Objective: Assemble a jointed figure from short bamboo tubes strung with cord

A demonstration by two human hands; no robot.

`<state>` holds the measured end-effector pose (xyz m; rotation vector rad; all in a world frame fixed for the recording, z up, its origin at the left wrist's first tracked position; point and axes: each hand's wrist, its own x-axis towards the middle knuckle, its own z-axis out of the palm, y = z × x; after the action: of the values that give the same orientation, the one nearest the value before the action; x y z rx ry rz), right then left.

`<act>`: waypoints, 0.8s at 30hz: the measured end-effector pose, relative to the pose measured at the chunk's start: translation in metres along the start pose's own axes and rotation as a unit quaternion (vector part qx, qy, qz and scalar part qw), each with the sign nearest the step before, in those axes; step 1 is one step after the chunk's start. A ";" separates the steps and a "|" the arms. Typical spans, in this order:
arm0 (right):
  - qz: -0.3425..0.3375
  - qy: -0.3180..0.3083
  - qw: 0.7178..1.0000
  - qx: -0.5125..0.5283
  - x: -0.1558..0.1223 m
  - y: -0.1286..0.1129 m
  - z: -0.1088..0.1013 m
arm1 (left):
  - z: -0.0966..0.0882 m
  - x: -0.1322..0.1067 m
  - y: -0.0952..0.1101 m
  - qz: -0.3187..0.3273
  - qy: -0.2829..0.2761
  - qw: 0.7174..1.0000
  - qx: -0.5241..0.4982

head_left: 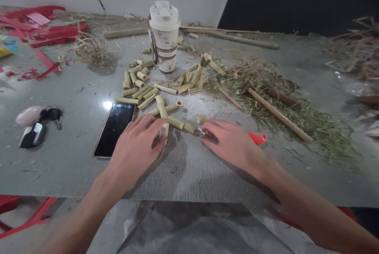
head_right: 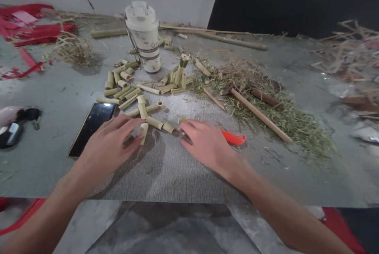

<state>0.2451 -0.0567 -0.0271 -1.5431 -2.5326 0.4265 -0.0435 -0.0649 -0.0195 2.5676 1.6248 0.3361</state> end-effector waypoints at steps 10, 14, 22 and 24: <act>-0.032 0.040 0.999 0.011 0.001 0.001 0.009 | 0.010 0.057 0.015 0.239 -0.005 0.971 0.019; -0.061 0.046 0.997 -0.015 0.010 -0.001 0.020 | 0.030 0.076 0.016 0.312 -0.037 0.949 0.033; -0.047 0.082 0.994 0.053 0.003 -0.010 0.018 | 0.039 0.075 0.003 0.309 -0.022 0.950 -0.021; -0.023 0.079 0.992 0.090 0.000 -0.009 0.015 | 0.039 0.076 0.001 0.309 -0.025 0.950 -0.040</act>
<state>0.2330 -0.0631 -0.0388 -1.3918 -2.3350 0.4907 -0.0027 0.0050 -0.0463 2.9241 0.7277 0.3579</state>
